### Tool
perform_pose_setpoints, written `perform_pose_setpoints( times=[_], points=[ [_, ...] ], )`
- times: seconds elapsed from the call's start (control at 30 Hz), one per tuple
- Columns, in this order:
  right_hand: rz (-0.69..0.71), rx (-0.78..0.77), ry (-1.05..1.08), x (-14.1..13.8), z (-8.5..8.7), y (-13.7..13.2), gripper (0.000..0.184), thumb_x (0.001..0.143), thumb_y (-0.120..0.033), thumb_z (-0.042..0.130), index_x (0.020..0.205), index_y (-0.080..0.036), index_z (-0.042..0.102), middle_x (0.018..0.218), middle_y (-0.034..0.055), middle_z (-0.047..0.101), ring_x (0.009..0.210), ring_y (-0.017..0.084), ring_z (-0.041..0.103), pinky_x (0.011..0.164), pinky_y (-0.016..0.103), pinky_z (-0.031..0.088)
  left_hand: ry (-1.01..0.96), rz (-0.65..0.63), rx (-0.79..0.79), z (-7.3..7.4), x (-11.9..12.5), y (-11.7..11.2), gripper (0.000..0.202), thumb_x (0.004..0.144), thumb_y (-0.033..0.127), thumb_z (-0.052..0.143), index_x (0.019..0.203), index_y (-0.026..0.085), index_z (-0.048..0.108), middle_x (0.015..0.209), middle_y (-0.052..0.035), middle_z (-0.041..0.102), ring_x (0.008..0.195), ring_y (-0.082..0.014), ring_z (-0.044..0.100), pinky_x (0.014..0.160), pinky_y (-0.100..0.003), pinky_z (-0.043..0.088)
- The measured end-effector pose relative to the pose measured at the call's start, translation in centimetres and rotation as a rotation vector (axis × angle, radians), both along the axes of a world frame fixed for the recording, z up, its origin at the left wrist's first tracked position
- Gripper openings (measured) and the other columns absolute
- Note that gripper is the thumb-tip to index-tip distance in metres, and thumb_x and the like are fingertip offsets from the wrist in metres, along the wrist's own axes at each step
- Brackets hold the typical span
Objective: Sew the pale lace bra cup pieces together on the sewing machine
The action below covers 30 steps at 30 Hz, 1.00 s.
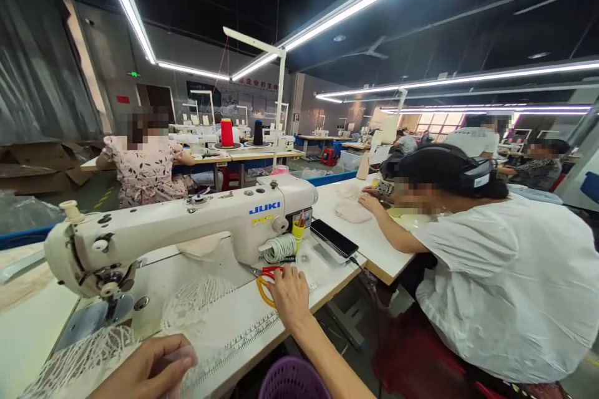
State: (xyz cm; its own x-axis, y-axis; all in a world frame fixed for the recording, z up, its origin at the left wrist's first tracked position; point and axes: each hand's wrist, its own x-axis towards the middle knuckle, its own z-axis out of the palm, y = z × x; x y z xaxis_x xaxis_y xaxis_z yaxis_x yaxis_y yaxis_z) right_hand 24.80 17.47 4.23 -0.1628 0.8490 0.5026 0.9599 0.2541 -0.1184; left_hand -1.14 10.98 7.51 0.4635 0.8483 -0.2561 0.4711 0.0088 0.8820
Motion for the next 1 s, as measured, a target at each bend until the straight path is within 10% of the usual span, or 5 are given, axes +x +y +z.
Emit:
perform_pose_setpoints(
  times=[0.23,0.4,0.83,1.0],
  points=[
    [0.706,-0.428,0.278,-5.8,3.8,-6.1,0.047,0.080,-0.038,0.063,0.121,-0.019,0.048,0.109,0.0082,0.062,0.101,0.019,0.056,0.089,0.029,0.040,-0.062,-0.016,0.001,1.7,0.2,-0.2,0.019,0.075,0.034,0.049,0.067,0.017,0.054,0.055,0.0018,0.055,0.049,-0.0137,0.050,0.048,-0.021,0.037],
    [0.593,-0.644,0.538,-7.3,4.3,-5.9,0.020,0.090,-0.027,0.049,0.076,-0.018,0.059,0.055,-0.0035,0.056,0.056,0.011,0.052,0.066,0.021,0.040,-0.041,0.036,-0.050,1.5,-1.9,-0.6,0.020,0.074,0.034,0.051,0.066,0.016,0.054,0.055,0.0026,0.053,0.046,-0.0133,0.050,0.045,-0.021,0.035],
    [0.560,-0.725,0.727,-6.4,4.0,-6.0,0.047,0.095,-0.051,0.029,0.066,-0.018,0.045,0.049,-0.0028,0.051,0.041,0.008,0.046,0.049,0.020,0.036,-0.092,0.096,-0.063,1.4,-2.9,-1.1,0.020,0.069,0.030,0.047,0.075,0.015,0.060,0.060,0.0024,0.054,0.059,-0.0152,0.051,0.058,-0.025,0.037],
    [0.957,-0.881,0.756,-5.7,5.9,-6.8,0.058,0.088,-0.064,0.034,0.063,-0.015,0.053,0.060,0.0024,0.056,0.055,0.011,0.052,0.056,0.022,0.041,-0.038,0.069,0.113,2.8,-3.1,-1.8,0.017,0.075,0.022,0.045,0.072,0.019,0.062,0.069,-0.0010,0.061,0.071,-0.0185,0.056,0.067,-0.027,0.040]
  ],
)
